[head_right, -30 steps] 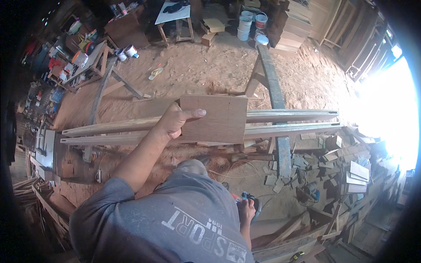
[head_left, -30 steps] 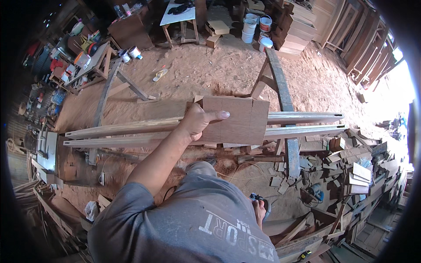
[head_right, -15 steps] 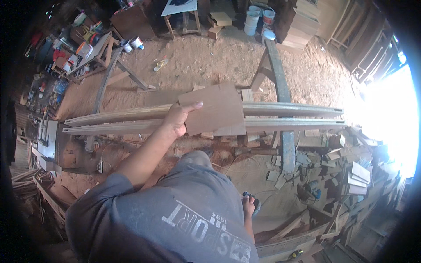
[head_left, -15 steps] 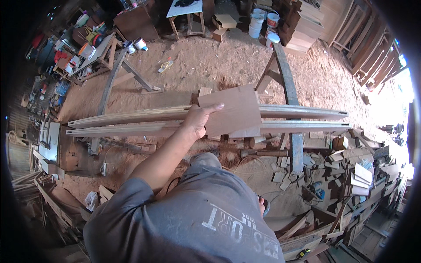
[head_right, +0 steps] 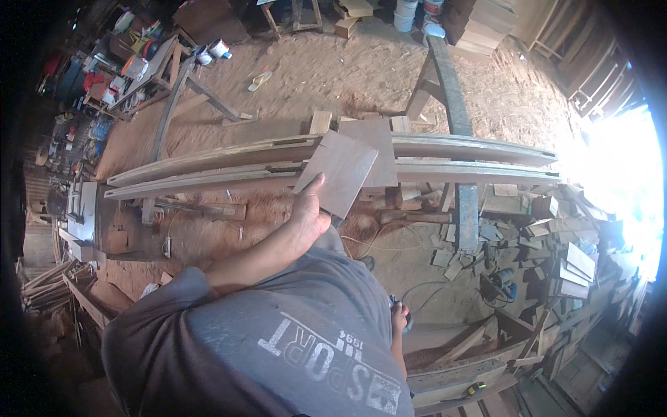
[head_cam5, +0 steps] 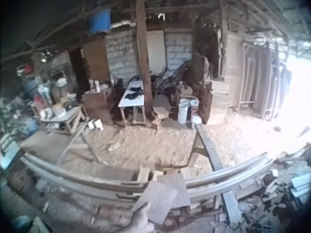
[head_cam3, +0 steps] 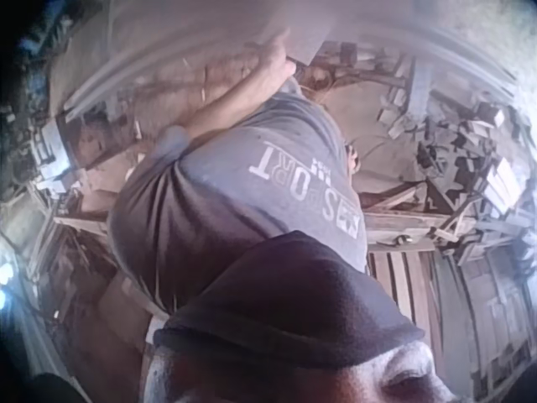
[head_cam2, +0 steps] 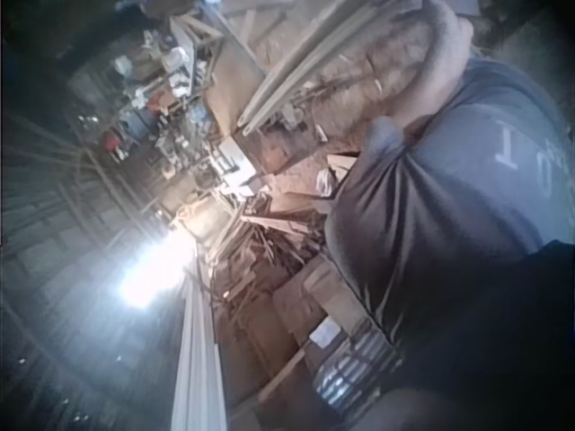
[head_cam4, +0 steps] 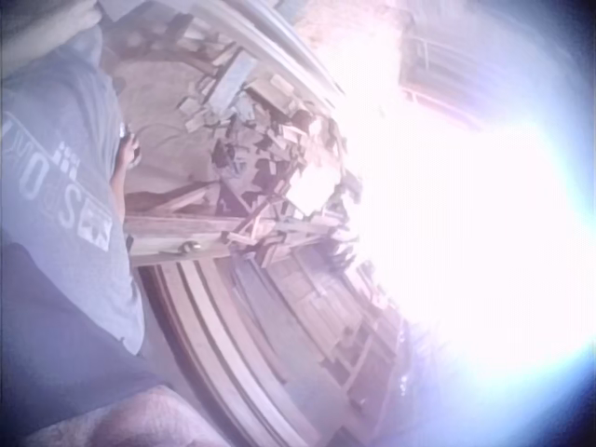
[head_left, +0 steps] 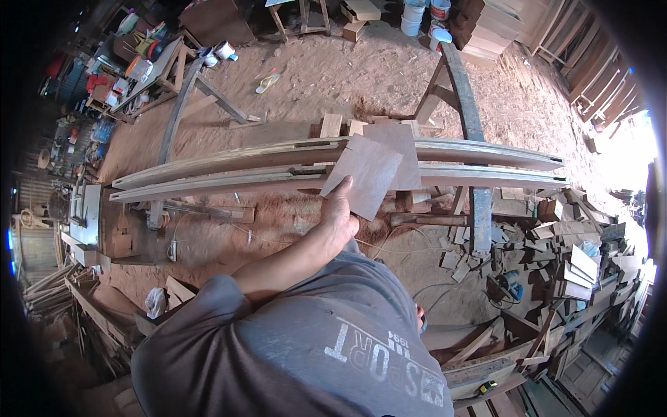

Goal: The person selects and positions wooden planks on a workbench, then uses a circular saw to cut several small rectangular pieces. The cut pieces are stacked on the bench as the task proceeds.

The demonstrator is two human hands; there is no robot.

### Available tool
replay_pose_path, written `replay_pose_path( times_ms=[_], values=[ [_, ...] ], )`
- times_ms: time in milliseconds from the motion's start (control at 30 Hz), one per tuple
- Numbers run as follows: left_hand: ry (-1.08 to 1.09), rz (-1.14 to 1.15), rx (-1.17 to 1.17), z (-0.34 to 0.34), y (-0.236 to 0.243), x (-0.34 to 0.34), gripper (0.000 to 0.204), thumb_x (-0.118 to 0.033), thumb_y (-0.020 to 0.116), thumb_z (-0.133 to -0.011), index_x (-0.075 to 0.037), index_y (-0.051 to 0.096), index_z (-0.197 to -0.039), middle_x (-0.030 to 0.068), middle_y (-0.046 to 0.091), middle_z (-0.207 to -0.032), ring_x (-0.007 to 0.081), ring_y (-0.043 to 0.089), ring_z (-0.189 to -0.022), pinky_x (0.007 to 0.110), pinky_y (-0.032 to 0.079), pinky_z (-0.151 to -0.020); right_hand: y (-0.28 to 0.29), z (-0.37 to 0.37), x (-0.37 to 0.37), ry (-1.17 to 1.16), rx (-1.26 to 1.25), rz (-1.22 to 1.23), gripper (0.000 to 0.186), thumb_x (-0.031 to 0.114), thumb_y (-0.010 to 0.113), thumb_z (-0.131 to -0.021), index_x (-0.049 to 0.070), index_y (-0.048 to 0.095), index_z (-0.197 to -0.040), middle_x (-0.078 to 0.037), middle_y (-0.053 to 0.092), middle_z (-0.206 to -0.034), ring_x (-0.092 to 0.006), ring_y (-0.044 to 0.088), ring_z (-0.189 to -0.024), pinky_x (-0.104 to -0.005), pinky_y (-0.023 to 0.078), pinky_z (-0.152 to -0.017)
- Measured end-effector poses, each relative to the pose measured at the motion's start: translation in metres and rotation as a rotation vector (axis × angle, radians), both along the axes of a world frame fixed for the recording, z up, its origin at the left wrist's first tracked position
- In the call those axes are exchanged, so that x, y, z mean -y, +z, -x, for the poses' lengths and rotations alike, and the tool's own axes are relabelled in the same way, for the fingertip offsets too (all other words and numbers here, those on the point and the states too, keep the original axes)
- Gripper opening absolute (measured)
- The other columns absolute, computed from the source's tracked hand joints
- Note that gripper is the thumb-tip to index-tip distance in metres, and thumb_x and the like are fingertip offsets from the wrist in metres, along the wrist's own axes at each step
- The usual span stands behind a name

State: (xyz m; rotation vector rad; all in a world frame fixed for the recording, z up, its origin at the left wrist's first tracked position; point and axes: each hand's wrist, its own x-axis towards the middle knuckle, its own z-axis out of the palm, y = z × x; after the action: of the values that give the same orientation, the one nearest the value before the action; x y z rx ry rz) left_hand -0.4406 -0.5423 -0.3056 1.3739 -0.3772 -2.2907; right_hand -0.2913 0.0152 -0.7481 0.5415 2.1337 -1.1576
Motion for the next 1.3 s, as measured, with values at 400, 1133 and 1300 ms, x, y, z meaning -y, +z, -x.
replay_pose_path(
  times_ms=[400, 1133, 1300],
  values=[
    [-0.100, -0.122, -0.063, -0.035, -0.022, -0.037, 0.051, -0.033, 0.074, -0.097, -0.012, 0.053, -0.138, 0.0066, 0.056, -0.129, 0.0218, 0.055, -0.116, 0.040, 0.047, -0.101, 0.160, 0.035, 0.075, 0.182, 0.060, -0.360, 0.055, 0.060, 0.045, -0.103, 0.018, 0.060, -0.135, -0.024, 0.073, -0.118, -0.0435, 0.069, -0.116, -0.0512, 0.050, -0.098],
    [-0.714, -0.073, 0.018, 0.047, -0.018, -0.094, 0.038, -0.038, 0.085, -0.090, -0.013, 0.065, -0.111, 0.0027, 0.065, -0.103, 0.0169, 0.063, -0.093, 0.037, 0.054, -0.086, 0.199, 0.024, 0.107, 0.033, 0.062, -0.339, 0.073, 0.075, 0.048, -0.097, 0.013, 0.070, -0.129, -0.023, 0.074, -0.120, -0.0338, 0.068, -0.121, -0.0430, 0.050, -0.102],
    [-1.331, 1.076, -0.211, -0.003, 0.004, -0.068, 0.037, -0.033, 0.088, -0.086, -0.012, 0.066, -0.107, 0.0057, 0.068, -0.099, 0.0227, 0.065, -0.089, 0.040, 0.053, -0.082, 0.196, 0.018, 0.110, -0.011, 0.112, -0.304, 0.078, 0.080, 0.044, -0.095, 0.015, 0.070, -0.130, -0.027, 0.071, -0.127, -0.0394, 0.063, -0.129, -0.0447, 0.046, -0.107]
  ],
)
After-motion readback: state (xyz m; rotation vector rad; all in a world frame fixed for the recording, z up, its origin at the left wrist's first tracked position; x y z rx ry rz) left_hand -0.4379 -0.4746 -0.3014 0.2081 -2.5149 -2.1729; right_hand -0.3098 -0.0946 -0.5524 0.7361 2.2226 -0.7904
